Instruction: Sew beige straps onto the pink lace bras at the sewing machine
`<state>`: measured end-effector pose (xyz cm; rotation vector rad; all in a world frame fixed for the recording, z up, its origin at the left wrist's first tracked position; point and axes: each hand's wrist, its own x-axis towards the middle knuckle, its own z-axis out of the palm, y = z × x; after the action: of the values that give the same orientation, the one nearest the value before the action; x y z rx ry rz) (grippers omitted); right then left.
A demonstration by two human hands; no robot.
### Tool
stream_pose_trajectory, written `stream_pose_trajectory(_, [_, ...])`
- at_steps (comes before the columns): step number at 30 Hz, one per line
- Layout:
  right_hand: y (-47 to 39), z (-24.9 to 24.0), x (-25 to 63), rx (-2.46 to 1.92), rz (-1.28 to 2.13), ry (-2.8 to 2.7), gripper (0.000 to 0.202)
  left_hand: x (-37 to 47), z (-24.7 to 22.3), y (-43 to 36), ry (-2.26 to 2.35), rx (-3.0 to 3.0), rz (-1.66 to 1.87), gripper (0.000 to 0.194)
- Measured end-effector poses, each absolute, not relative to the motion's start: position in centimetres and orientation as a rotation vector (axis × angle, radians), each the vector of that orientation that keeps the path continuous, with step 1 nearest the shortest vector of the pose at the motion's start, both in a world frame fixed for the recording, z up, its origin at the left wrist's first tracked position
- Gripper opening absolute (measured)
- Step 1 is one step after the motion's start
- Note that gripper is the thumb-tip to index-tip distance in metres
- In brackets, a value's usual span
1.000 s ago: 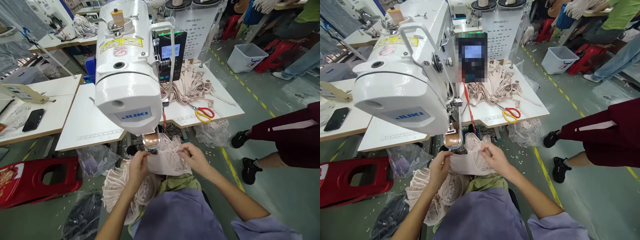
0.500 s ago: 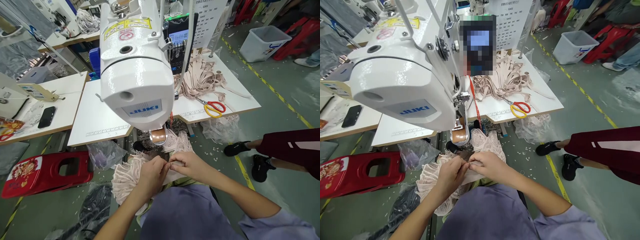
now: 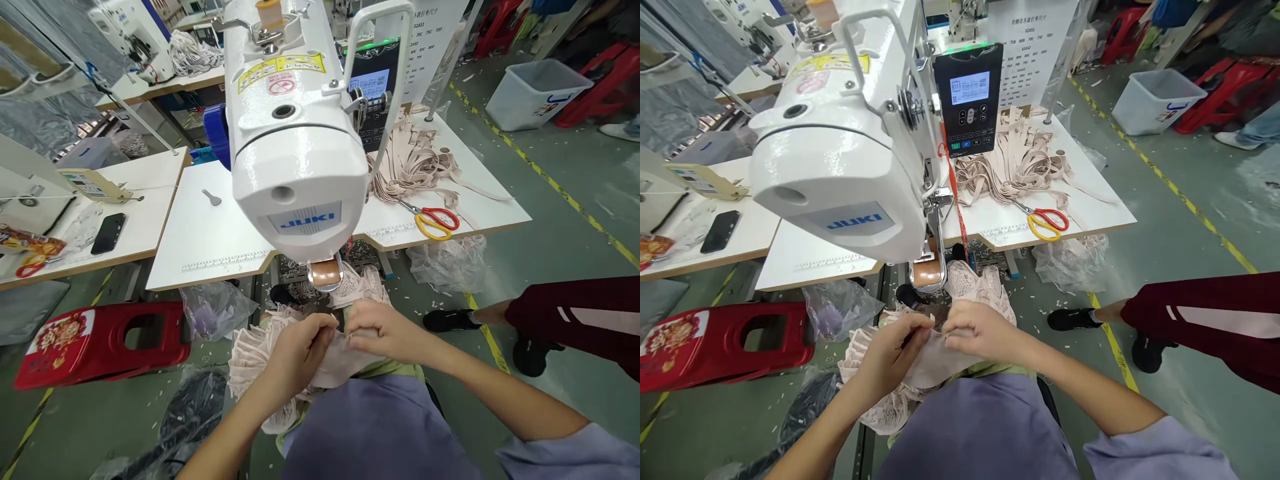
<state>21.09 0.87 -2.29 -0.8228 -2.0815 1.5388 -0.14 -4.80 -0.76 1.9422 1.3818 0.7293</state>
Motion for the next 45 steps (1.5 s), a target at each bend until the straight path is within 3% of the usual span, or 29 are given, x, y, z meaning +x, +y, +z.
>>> stream_pose_trajectory(7, [0.2, -1.5, 20.1, -0.475, 1.093, -2.428, 0.015, -0.1, 0.6, -4.9, 1.347, 1.971, 0.715, 0.017])
stream_pose_trajectory(13, [-0.6, -1.9, 19.9, -0.436, 0.77, -2.327, 0.015, -0.2, 1.2, -4.9, 1.355, 1.764, 0.735, 0.011])
stream_pose_trajectory(21, [-1.5, -2.5, 19.3, -0.496, 0.469, -2.385, 0.018, 0.1, 2.1, -3.0, 1.366, 1.47, 0.476, 0.007])
stream_pose_trajectory(24, [-1.2, -2.5, 19.0, -0.498, 0.504, -2.382, 0.02, -0.2, 2.9, -2.7, 1.446, 1.65, 0.414, 0.008])
stream_pose_trajectory(28, [-1.0, -2.5, 18.6, -0.629, 0.868, -2.175, 0.019, -0.2, 2.4, -2.9, 1.426, 1.656, 0.467, 0.008])
stream_pose_trajectory(31, [-1.3, -2.4, 18.2, -0.703, 1.124, -1.926, 0.012, 1.0, 0.3, -3.6, 1.322, 1.385, 0.81, 0.012])
stream_pose_trajectory(36, [-1.7, -1.8, 17.9, -0.674, 1.038, -1.917, 0.016, 3.1, -2.7, -5.2, 1.244, 0.975, 1.264, 0.032])
stream_pose_trajectory(45, [-1.4, -1.2, 18.7, -0.694, 1.031, -2.045, 0.016, 0.8, -0.7, -4.8, 1.462, 1.568, 1.022, 0.022])
